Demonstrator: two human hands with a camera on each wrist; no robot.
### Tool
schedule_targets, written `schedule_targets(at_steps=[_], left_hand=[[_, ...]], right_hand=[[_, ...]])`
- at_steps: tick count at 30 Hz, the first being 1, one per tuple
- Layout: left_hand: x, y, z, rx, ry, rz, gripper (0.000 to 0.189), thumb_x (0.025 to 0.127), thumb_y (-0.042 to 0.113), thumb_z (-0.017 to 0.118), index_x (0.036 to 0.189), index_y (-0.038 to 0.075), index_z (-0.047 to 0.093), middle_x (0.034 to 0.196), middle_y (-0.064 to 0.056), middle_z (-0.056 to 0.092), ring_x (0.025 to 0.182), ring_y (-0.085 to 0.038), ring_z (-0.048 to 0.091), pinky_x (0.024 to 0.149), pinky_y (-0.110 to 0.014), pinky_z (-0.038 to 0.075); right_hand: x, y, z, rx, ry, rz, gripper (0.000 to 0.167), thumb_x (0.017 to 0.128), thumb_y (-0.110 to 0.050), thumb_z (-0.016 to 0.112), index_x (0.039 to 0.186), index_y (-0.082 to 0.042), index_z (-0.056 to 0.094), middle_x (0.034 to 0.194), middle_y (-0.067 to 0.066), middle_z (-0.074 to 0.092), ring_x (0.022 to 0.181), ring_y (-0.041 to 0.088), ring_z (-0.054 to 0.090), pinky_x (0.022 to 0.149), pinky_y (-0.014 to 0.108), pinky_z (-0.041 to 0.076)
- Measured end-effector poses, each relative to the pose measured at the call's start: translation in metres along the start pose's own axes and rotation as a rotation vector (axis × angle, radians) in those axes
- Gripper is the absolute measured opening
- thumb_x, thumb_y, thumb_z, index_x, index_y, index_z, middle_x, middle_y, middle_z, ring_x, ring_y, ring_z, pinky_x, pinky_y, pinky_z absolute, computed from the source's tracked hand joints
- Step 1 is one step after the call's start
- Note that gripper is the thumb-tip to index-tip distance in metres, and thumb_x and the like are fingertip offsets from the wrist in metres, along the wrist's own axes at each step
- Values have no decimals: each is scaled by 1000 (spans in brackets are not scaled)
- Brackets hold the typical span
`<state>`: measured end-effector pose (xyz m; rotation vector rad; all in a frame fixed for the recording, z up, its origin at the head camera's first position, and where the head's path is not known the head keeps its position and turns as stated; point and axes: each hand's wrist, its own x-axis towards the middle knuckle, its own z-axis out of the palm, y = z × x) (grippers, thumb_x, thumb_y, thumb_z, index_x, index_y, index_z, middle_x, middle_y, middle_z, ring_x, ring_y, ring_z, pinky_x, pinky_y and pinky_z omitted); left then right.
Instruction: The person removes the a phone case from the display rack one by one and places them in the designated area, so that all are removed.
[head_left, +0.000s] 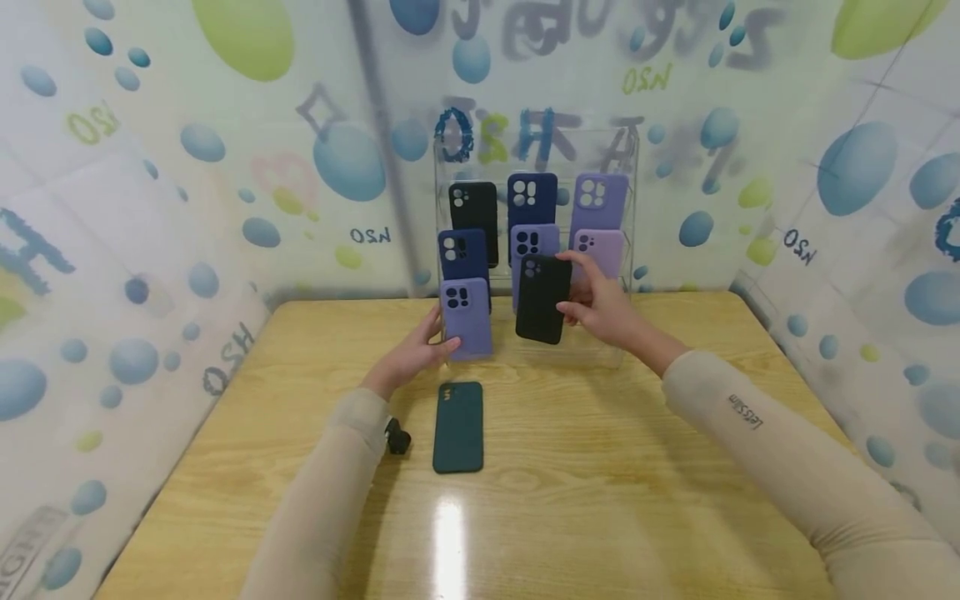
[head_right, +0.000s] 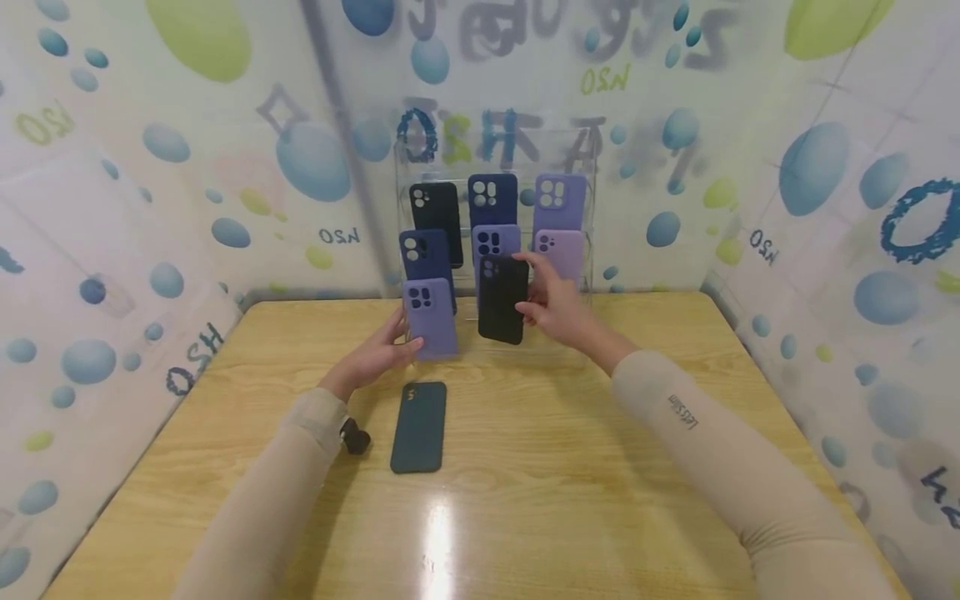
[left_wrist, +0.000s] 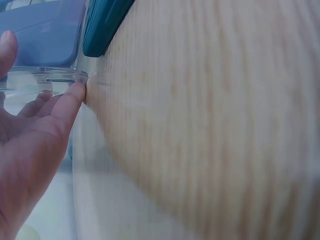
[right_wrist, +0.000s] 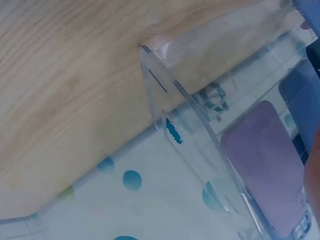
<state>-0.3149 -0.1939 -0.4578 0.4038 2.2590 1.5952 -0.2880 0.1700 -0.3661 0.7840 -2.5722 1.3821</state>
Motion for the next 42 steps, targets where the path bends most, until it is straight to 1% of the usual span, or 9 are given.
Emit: schedule_targets(at_steps=[3,10,16,20,24,26,32,37,42], left_hand=[[0,0,0,-3,-3,-1,94,107,39,65,171,43,-3,181,-13,6,167,-41,13,125,-66,34],[0,1,0,-4,-12,-2,94,107,39,65,171,43,-4,181,-12,4,167,-39,10,126,-65,31],[-1,2,0,6,-6,-7,94,107,41,65,170,44,-4,182,-11,3,167,-40,13,126,-65,32],[-1,1,0,9,-5,-5,94,106,41,66,170,44,-4,182,-11,4,166,-42,17,124,-66,34],[-1,0,-1,11,-8,-11,95,106,42,66,170,45,-4,182,-10,4,166,-41,17,124,-66,35],[-1,1,-1,11,-8,-10,95,106,43,66,170,45,-4,182,-10,4,166,-41,15,124,-67,35],[-2,2,0,5,-2,-5,96,106,42,66,171,42,-4,182,-11,3,168,-39,9,126,-66,31],[-1,2,0,7,-7,-5,96,105,41,67,170,44,-4,182,-10,4,167,-40,12,125,-66,34],[-1,1,0,3,-6,-5,95,106,40,67,170,46,-3,182,-10,4,167,-40,14,125,-65,35]], right_hand=[[0,-4,-2,14,-24,15,78,101,4,68,164,-21,29,85,23,72,69,19,71,71,35,63],[-7,-14,1,60,-95,46,79,101,2,68,165,-22,28,82,19,70,72,25,72,72,34,63],[-19,-18,16,176,-176,74,80,101,5,68,166,-16,25,79,21,68,74,36,70,74,36,63],[-31,-15,31,288,-255,154,83,101,6,67,167,-16,22,84,28,69,77,41,71,77,47,64],[-44,-8,48,365,-354,256,83,102,3,67,167,-21,21,87,25,72,84,48,69,82,57,62],[-50,-5,56,390,-390,306,82,102,2,67,166,-23,22,85,21,72,83,46,69,81,55,61],[-61,8,74,440,-458,424,86,100,2,68,169,-13,19,77,8,71,71,24,66,71,37,59],[-66,14,84,415,-475,487,88,100,2,69,170,-8,17,74,6,69,68,20,67,67,34,59],[-67,10,89,198,-490,466,88,100,-5,72,170,-7,19,74,7,70,65,19,71,66,35,62]])
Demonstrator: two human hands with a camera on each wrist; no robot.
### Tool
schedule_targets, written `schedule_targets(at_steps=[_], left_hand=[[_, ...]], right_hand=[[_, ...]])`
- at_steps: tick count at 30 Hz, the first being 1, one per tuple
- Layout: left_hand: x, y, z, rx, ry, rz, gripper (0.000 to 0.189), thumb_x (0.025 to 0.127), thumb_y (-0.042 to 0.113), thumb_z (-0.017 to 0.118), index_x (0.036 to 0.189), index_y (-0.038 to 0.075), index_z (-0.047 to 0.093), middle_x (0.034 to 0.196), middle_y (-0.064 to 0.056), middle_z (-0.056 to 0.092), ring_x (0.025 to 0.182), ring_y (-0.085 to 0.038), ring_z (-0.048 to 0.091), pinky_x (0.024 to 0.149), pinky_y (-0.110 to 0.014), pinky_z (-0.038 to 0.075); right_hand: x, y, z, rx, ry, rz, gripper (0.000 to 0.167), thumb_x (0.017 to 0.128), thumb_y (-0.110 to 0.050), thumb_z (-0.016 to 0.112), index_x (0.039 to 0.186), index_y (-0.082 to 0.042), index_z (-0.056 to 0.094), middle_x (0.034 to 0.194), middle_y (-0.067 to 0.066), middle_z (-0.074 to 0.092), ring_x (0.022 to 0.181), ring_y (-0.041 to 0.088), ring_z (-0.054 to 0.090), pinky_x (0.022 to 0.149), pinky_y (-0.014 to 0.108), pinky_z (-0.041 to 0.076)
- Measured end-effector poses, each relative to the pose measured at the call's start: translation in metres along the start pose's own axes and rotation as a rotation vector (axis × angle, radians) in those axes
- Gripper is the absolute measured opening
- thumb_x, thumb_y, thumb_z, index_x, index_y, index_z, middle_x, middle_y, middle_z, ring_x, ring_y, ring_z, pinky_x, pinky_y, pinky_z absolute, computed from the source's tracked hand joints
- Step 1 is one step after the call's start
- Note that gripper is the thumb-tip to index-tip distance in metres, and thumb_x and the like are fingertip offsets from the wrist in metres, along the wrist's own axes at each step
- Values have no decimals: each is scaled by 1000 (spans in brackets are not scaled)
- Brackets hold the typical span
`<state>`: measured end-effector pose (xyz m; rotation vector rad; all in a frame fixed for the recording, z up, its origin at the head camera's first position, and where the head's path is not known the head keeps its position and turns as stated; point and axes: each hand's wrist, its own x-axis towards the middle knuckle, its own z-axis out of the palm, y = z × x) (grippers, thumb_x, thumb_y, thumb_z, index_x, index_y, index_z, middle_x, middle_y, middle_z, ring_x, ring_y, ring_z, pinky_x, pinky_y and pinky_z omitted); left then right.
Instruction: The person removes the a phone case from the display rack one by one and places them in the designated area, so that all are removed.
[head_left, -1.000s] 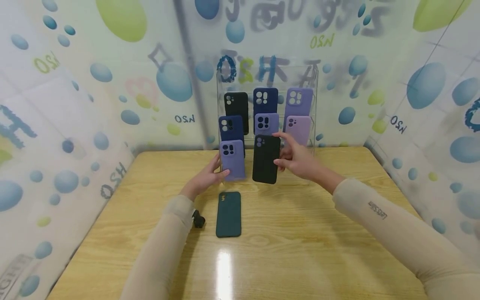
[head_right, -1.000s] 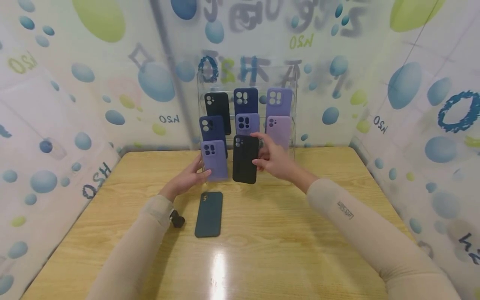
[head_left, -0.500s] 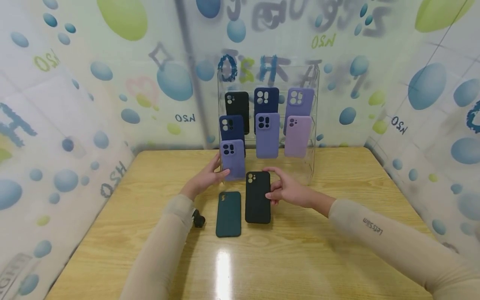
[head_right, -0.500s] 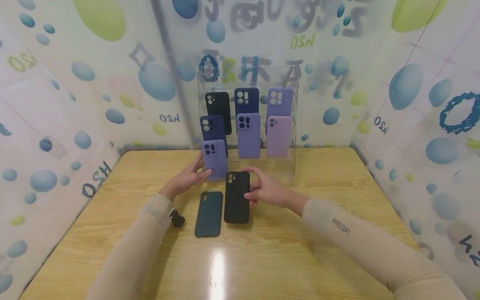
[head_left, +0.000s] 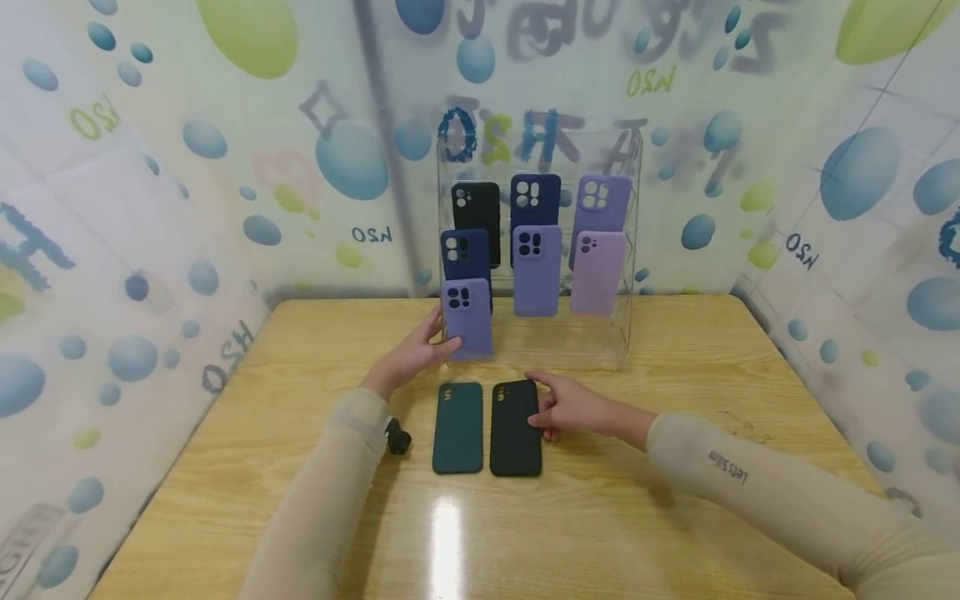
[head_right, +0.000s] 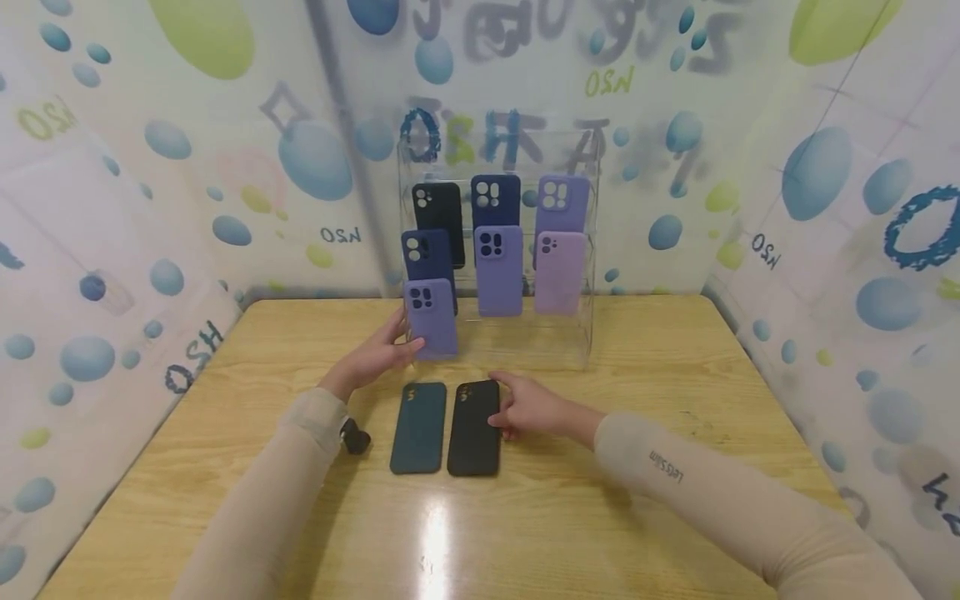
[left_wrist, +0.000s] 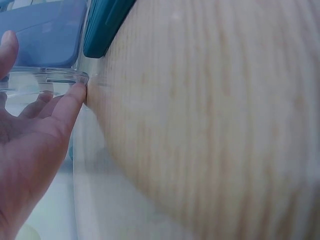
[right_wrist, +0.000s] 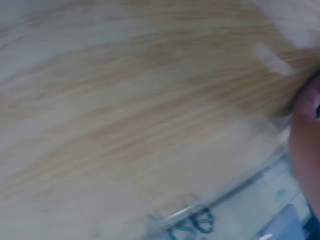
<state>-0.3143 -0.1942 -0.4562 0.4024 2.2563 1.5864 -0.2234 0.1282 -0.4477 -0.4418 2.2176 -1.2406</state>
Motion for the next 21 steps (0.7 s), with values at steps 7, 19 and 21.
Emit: schedule_targets(at_steps=[7,19,21], left_hand=[[1,-2,0,-21,3,-3,94,106,37,67,170,46,-2,182,-9,3,167,-38,12,125,-64,36],[2,-3,0,-26,-2,-2,94,105,38,67,169,49,-1,182,-9,3,167,-39,14,125,-64,35],[1,-3,0,-24,-3,0,94,106,38,67,169,49,-1,182,-9,3,167,-38,12,125,-64,35]], right_hand=[[-10,-17,11,-456,77,-57,91,102,-32,74,169,1,21,70,1,70,56,14,61,59,28,48],[-28,-13,37,-742,-9,42,133,76,-83,77,171,-11,19,166,21,36,131,32,61,98,45,58],[-28,-14,39,-753,-5,25,131,77,-80,78,170,-8,22,163,21,39,127,30,62,95,43,59]])
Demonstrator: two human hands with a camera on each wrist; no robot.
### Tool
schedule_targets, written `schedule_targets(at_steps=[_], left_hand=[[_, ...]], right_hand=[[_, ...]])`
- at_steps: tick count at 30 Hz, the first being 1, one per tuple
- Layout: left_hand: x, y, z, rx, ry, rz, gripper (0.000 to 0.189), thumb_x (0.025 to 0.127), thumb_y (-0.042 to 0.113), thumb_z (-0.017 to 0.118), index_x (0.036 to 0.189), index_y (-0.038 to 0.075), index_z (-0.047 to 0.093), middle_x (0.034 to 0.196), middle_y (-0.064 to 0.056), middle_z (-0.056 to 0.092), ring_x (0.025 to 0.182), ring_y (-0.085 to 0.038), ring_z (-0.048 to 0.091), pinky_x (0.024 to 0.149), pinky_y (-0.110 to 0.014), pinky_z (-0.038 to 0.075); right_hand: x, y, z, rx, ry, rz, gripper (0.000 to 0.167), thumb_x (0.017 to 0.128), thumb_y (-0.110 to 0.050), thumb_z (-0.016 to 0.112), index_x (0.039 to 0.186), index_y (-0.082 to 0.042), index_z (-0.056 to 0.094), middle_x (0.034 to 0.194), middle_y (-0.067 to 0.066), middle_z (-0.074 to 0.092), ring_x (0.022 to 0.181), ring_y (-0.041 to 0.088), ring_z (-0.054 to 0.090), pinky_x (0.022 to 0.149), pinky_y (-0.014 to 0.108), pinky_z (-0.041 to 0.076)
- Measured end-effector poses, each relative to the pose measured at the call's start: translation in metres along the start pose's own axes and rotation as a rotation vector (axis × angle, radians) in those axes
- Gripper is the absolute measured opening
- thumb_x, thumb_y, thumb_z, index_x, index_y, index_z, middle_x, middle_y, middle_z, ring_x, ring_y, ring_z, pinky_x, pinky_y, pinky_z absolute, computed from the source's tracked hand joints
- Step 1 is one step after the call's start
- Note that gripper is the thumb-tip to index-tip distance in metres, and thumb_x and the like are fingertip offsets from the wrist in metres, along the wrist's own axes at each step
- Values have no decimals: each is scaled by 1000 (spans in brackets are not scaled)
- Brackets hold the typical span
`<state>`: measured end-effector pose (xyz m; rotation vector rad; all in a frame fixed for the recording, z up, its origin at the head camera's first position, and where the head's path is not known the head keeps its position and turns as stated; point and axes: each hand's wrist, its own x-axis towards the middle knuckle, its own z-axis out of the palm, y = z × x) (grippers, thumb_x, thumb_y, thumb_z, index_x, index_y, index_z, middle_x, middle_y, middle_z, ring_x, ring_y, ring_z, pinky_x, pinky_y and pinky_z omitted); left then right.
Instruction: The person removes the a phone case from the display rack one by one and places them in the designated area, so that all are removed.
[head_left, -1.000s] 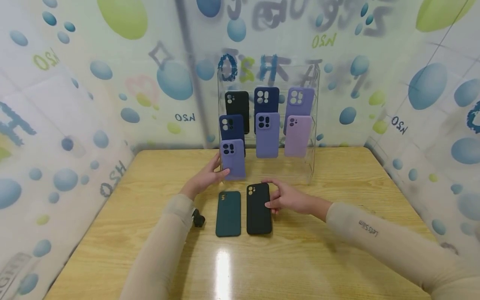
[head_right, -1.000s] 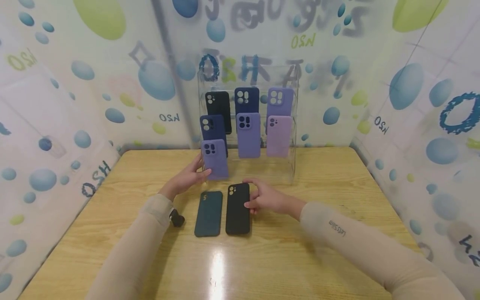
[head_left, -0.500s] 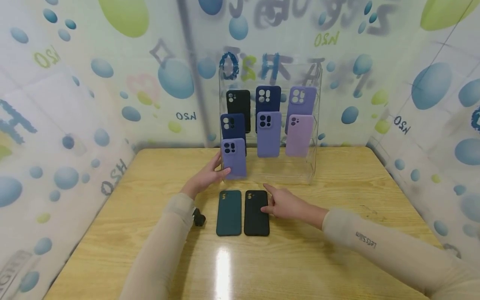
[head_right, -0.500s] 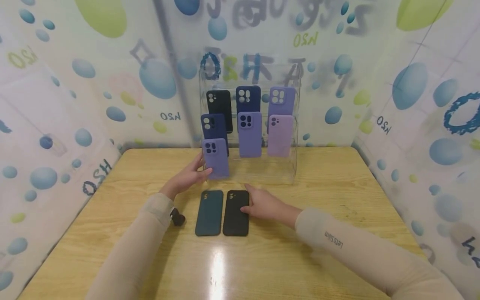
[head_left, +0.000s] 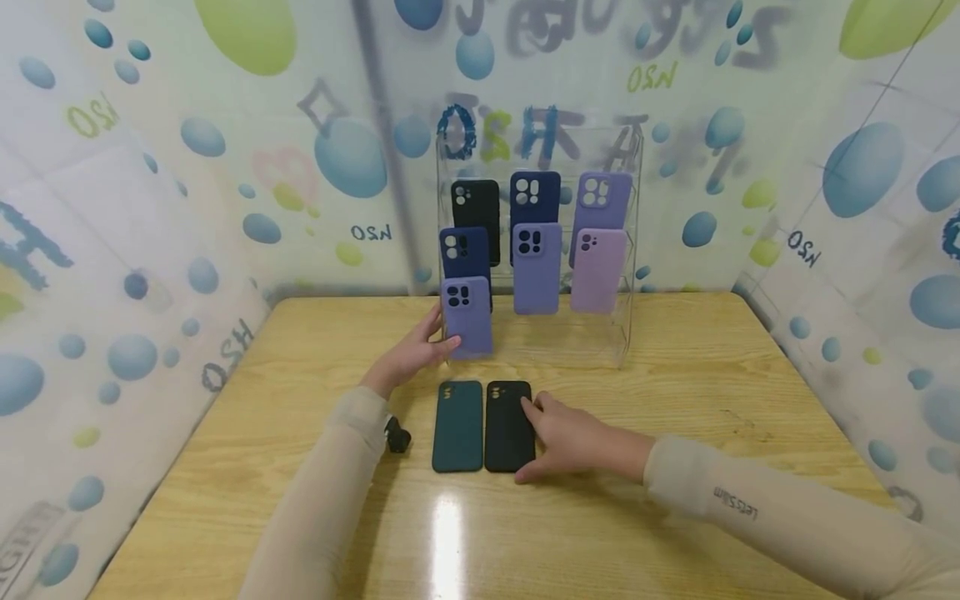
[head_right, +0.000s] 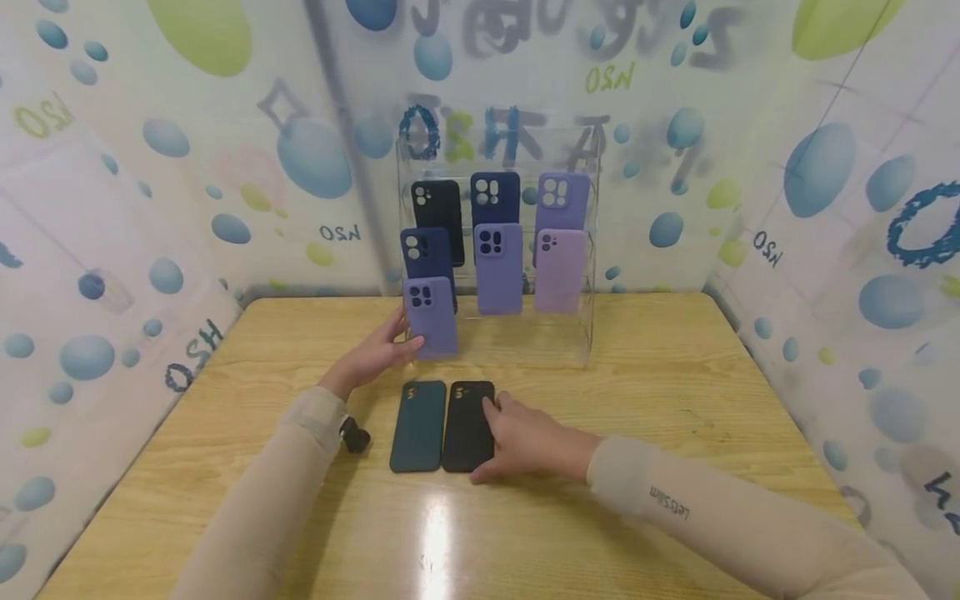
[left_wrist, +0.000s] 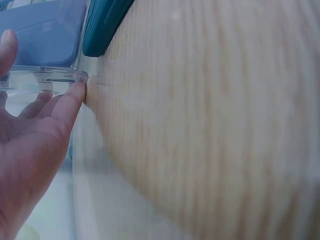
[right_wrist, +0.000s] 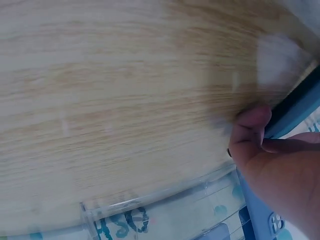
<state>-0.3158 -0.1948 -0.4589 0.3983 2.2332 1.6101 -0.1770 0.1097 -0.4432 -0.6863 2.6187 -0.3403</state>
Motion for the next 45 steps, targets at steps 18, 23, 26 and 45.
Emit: schedule_targets(at_steps=[18,23,26,45], left_hand=[[-1,2,1,1,1,-6,92,105,39,67,168,51,1,182,-6,3,167,-37,14,125,-64,35],[-1,3,0,0,-11,-3,93,105,39,67,168,51,-1,182,-5,3,166,-38,17,123,-65,37],[-1,3,0,4,-16,-3,94,105,40,67,168,51,-2,182,-5,3,165,-40,21,122,-65,39],[0,2,0,-3,-25,1,94,106,42,66,169,49,-4,182,-6,1,164,-41,23,122,-66,38]], right_hand=[[10,-11,1,-16,12,-23,126,79,-79,78,169,-6,27,162,21,41,131,30,62,100,43,59],[12,-14,0,-28,12,-25,126,79,-79,78,169,-6,28,162,22,42,134,31,60,103,44,58],[14,-15,0,-26,11,-21,126,79,-80,78,169,-7,27,163,22,40,135,32,60,104,44,58],[24,-26,-2,-8,4,1,128,78,-81,77,170,-9,24,171,23,32,147,37,53,113,49,53]])
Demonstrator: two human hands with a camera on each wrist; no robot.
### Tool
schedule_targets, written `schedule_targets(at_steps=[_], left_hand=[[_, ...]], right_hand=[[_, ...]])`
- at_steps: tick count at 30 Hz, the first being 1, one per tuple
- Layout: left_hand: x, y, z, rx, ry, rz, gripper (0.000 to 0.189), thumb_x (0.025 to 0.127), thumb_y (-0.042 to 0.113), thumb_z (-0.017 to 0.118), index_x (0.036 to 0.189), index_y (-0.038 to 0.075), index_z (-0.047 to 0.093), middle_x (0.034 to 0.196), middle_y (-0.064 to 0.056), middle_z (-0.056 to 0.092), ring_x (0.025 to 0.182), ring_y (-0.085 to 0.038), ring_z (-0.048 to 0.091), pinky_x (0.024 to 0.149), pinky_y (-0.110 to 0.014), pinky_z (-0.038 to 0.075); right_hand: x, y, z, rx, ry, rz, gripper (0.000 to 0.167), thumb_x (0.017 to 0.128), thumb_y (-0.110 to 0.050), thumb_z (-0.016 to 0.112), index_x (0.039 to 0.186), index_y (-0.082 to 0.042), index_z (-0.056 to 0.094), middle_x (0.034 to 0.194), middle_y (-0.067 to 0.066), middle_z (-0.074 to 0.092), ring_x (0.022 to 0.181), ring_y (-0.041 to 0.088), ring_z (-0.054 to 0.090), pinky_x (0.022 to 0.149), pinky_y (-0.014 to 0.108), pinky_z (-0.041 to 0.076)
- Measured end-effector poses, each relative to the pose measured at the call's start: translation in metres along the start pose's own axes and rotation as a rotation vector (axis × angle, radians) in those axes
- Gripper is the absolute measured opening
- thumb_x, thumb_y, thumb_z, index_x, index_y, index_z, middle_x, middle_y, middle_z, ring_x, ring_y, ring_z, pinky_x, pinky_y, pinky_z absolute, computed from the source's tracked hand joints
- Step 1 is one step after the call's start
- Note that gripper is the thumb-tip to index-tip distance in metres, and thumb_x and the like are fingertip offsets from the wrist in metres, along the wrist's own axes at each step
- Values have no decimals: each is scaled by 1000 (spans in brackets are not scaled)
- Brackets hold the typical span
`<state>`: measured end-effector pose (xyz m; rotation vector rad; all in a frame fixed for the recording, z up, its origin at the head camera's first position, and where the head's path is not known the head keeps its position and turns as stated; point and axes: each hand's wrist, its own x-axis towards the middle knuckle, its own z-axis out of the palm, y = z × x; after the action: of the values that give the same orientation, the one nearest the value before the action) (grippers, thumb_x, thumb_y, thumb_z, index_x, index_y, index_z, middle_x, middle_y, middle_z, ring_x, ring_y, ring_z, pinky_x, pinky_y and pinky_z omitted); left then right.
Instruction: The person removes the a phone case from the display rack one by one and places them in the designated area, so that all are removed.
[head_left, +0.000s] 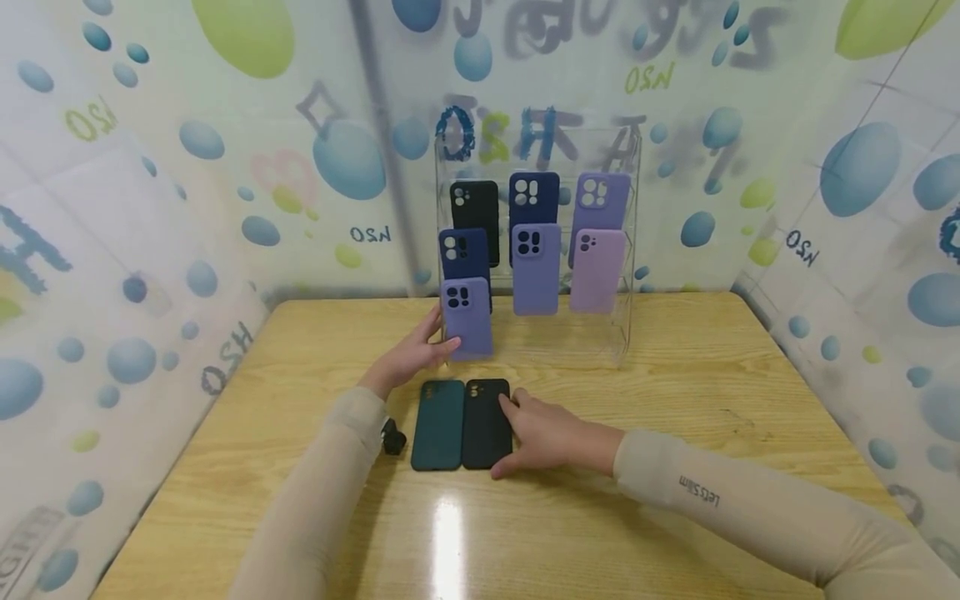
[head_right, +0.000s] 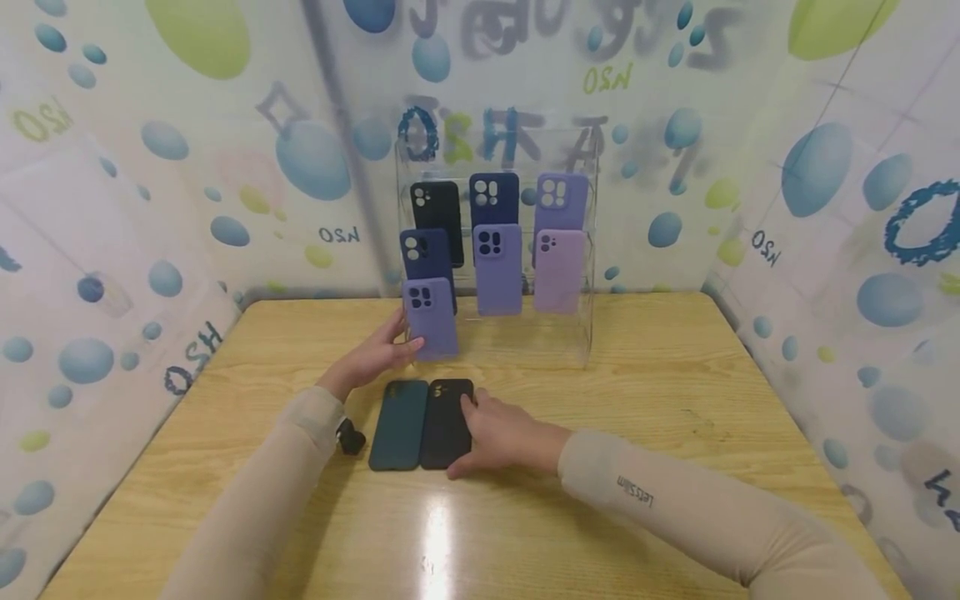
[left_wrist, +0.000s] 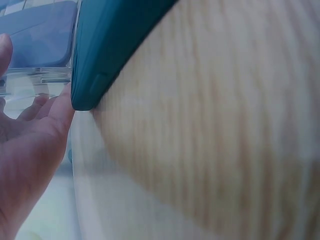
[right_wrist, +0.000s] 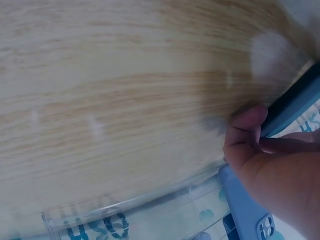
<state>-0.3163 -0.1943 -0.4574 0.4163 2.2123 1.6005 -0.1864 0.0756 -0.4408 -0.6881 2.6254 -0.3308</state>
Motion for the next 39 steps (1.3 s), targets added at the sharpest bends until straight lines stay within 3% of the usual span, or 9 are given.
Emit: schedule_targets(at_steps=[6,11,16,21,29,35,39], left_hand=[[2,0,0,0,-3,-6,94,105,44,67,169,50,-2,182,-5,2,165,-40,21,123,-65,38],[3,0,0,5,3,-3,93,105,43,67,169,49,-1,182,-6,3,164,-41,22,122,-65,38],[4,-1,-1,11,11,13,94,105,42,67,169,49,-1,182,-5,4,165,-42,22,122,-65,38],[2,-1,-1,21,10,-1,95,105,45,67,169,50,-2,182,-5,3,165,-41,21,123,-65,37],[0,0,-2,30,12,-7,94,105,47,66,168,52,-3,182,-4,2,166,-41,18,124,-66,35],[-2,1,0,31,8,-7,93,105,46,66,167,53,-3,182,-4,1,166,-41,14,123,-66,36],[-2,0,0,24,11,-5,92,105,46,66,167,54,-2,182,-3,1,167,-41,14,123,-67,36]], right_hand=[[1,-3,-22,47,-13,49,126,80,-79,76,172,-13,20,175,23,27,140,37,60,110,53,54],[11,-6,-53,74,18,31,121,85,-71,78,172,-11,18,171,25,32,131,37,66,110,54,54],[23,-10,-84,91,61,8,121,87,-69,78,172,-11,13,173,26,28,154,42,44,122,57,43],[34,-13,-107,66,122,0,125,86,-70,78,173,-11,11,174,26,26,158,45,37,123,59,40],[47,-14,-116,75,180,2,132,84,-72,79,173,-22,-4,173,26,26,148,43,51,115,57,50],[54,-17,-118,59,217,-7,131,86,-64,82,173,-19,-5,168,28,33,133,41,62,105,51,57],[57,-18,-120,55,222,2,132,87,-60,83,172,-18,-9,171,27,28,133,40,63,105,49,57]])
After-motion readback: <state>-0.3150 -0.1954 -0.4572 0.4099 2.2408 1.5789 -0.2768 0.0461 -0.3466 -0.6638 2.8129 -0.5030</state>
